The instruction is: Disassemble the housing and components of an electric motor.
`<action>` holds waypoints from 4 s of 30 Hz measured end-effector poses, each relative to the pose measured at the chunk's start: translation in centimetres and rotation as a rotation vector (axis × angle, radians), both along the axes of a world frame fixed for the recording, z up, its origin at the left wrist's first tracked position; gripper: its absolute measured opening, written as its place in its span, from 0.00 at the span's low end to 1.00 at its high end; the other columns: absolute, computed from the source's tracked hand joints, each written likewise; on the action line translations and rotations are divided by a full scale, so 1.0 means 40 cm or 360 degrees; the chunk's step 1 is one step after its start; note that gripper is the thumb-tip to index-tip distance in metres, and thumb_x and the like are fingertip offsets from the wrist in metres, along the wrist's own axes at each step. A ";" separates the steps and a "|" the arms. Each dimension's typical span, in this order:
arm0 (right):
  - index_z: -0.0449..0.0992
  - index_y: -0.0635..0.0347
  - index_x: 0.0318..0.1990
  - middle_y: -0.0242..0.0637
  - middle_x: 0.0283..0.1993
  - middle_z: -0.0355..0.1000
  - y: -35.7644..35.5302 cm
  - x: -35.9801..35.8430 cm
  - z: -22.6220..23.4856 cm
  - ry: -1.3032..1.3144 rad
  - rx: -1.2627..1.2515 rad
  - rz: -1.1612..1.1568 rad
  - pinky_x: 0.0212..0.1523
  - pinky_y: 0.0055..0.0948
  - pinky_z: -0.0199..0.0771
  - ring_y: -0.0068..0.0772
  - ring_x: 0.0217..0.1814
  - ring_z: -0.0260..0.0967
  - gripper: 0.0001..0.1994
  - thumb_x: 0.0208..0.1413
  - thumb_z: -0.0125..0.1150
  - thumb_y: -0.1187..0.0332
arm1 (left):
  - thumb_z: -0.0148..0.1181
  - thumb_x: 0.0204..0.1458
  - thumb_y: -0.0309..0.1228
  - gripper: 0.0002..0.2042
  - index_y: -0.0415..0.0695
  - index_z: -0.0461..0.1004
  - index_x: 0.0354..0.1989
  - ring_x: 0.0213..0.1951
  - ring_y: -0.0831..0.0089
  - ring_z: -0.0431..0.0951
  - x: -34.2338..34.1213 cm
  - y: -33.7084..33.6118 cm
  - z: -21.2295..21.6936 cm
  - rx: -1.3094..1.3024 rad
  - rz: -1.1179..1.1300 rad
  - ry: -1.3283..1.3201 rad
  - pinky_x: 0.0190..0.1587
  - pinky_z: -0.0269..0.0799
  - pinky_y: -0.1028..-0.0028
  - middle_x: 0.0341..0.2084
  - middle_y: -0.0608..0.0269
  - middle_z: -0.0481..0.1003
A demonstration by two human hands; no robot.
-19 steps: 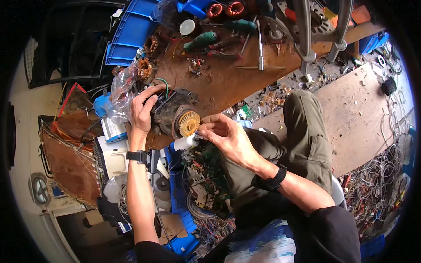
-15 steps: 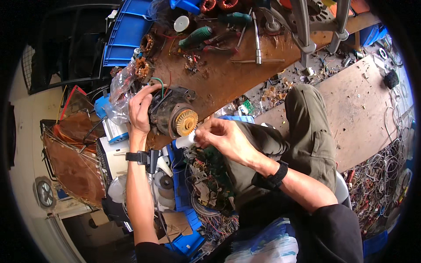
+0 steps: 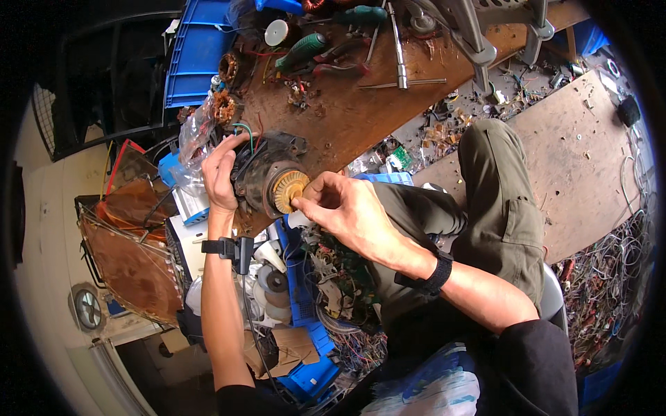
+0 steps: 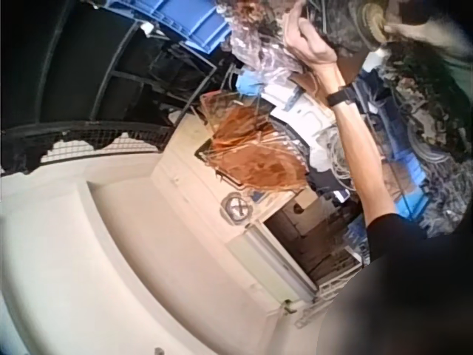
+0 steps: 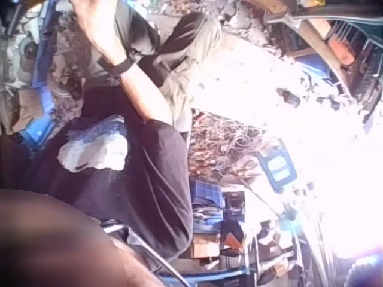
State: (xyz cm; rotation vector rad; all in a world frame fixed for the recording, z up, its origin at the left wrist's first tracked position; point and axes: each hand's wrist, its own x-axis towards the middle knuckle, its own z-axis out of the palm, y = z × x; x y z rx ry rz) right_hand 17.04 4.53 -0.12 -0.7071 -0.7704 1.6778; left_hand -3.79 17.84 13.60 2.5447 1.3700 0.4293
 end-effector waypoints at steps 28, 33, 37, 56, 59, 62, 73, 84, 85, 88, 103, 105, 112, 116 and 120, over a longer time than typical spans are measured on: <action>0.66 0.66 0.56 0.42 0.35 0.76 -0.026 -0.089 0.039 -0.0184 -0.0103 -0.0426 0.33 0.34 0.79 0.34 0.30 0.76 0.35 0.55 0.85 0.56 | 0.48 0.63 0.38 0.24 0.31 0.85 0.48 0.48 0.54 0.86 0.009 -0.002 -0.005 -0.0009 0.0076 -0.0045 0.75 0.64 0.54 0.43 0.45 0.87; 0.69 0.65 0.60 0.44 0.42 0.75 -0.030 -0.082 0.020 -0.0389 0.0178 -0.0611 0.34 0.35 0.79 0.37 0.32 0.76 0.34 0.55 0.85 0.60 | 0.48 0.63 0.38 0.24 0.31 0.85 0.49 0.47 0.56 0.87 0.000 -0.001 -0.001 -0.0054 0.0114 -0.0029 0.75 0.64 0.55 0.42 0.46 0.87; 0.71 0.63 0.62 0.44 0.48 0.75 -0.029 -0.075 -0.005 -0.0478 0.0300 -0.0646 0.36 0.32 0.80 0.36 0.36 0.76 0.34 0.54 0.85 0.62 | 0.48 0.63 0.38 0.24 0.31 0.85 0.49 0.47 0.57 0.87 0.007 -0.002 -0.007 -0.0061 0.0117 -0.0056 0.77 0.63 0.55 0.42 0.46 0.87; 0.74 0.61 0.62 0.42 0.50 0.75 -0.038 -0.060 0.005 -0.0226 0.0210 -0.0712 0.39 0.35 0.80 0.36 0.43 0.77 0.33 0.51 0.86 0.64 | 0.48 0.63 0.38 0.24 0.30 0.85 0.49 0.52 0.55 0.86 0.007 -0.005 -0.002 -0.0063 0.0119 -0.0065 0.76 0.62 0.56 0.46 0.45 0.87; 0.74 0.64 0.57 0.41 0.45 0.76 -0.035 -0.067 0.009 -0.0247 0.0036 -0.0476 0.38 0.36 0.79 0.37 0.39 0.77 0.31 0.50 0.87 0.62 | 0.47 0.63 0.37 0.24 0.30 0.85 0.50 0.52 0.55 0.86 0.006 -0.006 -0.003 -0.0068 0.0126 -0.0073 0.76 0.62 0.56 0.46 0.45 0.87; 0.74 0.63 0.59 0.41 0.47 0.75 -0.033 -0.073 0.011 -0.0410 0.0115 -0.0592 0.42 0.36 0.79 0.39 0.42 0.76 0.32 0.51 0.86 0.63 | 0.47 0.63 0.37 0.24 0.31 0.85 0.50 0.52 0.55 0.86 0.012 -0.007 -0.002 -0.0076 0.0156 -0.0045 0.77 0.62 0.56 0.46 0.45 0.87; 0.72 0.67 0.62 0.44 0.50 0.73 -0.036 -0.051 0.013 -0.0199 0.0073 -0.0473 0.48 0.37 0.79 0.42 0.49 0.75 0.33 0.53 0.84 0.63 | 0.48 0.63 0.38 0.24 0.32 0.86 0.51 0.54 0.54 0.86 -0.004 0.000 -0.005 -0.0076 0.0132 -0.0062 0.78 0.61 0.56 0.46 0.46 0.87; 0.72 0.64 0.64 0.46 0.55 0.71 -0.027 -0.062 -0.006 -0.0366 0.0466 -0.0777 0.49 0.37 0.80 0.40 0.51 0.77 0.33 0.52 0.82 0.70 | 0.48 0.63 0.38 0.24 0.31 0.85 0.50 0.54 0.53 0.86 0.003 -0.003 -0.003 -0.0081 0.0171 -0.0042 0.77 0.62 0.55 0.46 0.45 0.87; 0.72 0.65 0.64 0.45 0.54 0.72 -0.029 -0.062 -0.003 -0.0238 0.0376 -0.0736 0.49 0.37 0.80 0.39 0.51 0.77 0.33 0.53 0.82 0.69 | 0.48 0.63 0.38 0.24 0.31 0.85 0.50 0.54 0.53 0.86 0.002 -0.004 -0.005 -0.0100 0.0188 -0.0059 0.77 0.62 0.55 0.46 0.45 0.87; 0.72 0.66 0.63 0.45 0.51 0.73 -0.041 -0.053 0.004 -0.0103 0.0130 -0.0514 0.48 0.36 0.80 0.37 0.50 0.77 0.32 0.53 0.83 0.67 | 0.48 0.63 0.38 0.24 0.31 0.85 0.50 0.53 0.52 0.86 -0.002 -0.003 -0.006 -0.0107 0.0195 -0.0081 0.77 0.62 0.55 0.46 0.45 0.87; 0.72 0.62 0.66 0.43 0.52 0.72 -0.023 -0.060 -0.017 -0.0354 0.0448 -0.0697 0.47 0.37 0.79 0.41 0.49 0.76 0.33 0.54 0.82 0.71 | 0.47 0.63 0.39 0.24 0.32 0.86 0.49 0.45 0.54 0.86 0.004 -0.001 -0.003 -0.0077 0.0178 -0.0037 0.76 0.64 0.54 0.39 0.44 0.87; 0.72 0.63 0.66 0.42 0.51 0.73 -0.025 -0.061 -0.016 -0.0342 0.0440 -0.0691 0.48 0.36 0.79 0.41 0.49 0.76 0.34 0.54 0.83 0.69 | 0.47 0.63 0.39 0.25 0.32 0.86 0.49 0.44 0.55 0.86 0.004 0.000 -0.002 -0.0101 0.0204 -0.0030 0.76 0.64 0.54 0.38 0.44 0.86; 0.71 0.65 0.61 0.43 0.49 0.75 -0.024 -0.070 0.005 -0.0367 0.0148 -0.0512 0.45 0.38 0.80 0.42 0.48 0.77 0.34 0.51 0.86 0.64 | 0.47 0.63 0.39 0.24 0.32 0.86 0.49 0.43 0.55 0.86 -0.001 0.008 -0.006 -0.0036 0.0134 -0.0018 0.76 0.64 0.54 0.37 0.45 0.86; 0.72 0.63 0.61 0.43 0.51 0.74 -0.018 -0.065 -0.005 -0.0543 0.0388 -0.0738 0.41 0.37 0.80 0.41 0.46 0.76 0.32 0.52 0.85 0.66 | 0.48 0.63 0.38 0.24 0.32 0.86 0.48 0.44 0.55 0.86 0.002 0.011 -0.009 -0.0005 0.0106 -0.0033 0.76 0.64 0.54 0.39 0.46 0.87; 0.73 0.62 0.62 0.43 0.52 0.73 -0.015 -0.058 -0.002 -0.0447 0.0396 -0.0658 0.40 0.36 0.80 0.39 0.45 0.74 0.32 0.52 0.84 0.69 | 0.48 0.63 0.36 0.22 0.32 0.86 0.48 0.47 0.53 0.87 0.003 0.008 -0.003 0.0024 0.0109 -0.0048 0.76 0.65 0.54 0.41 0.46 0.87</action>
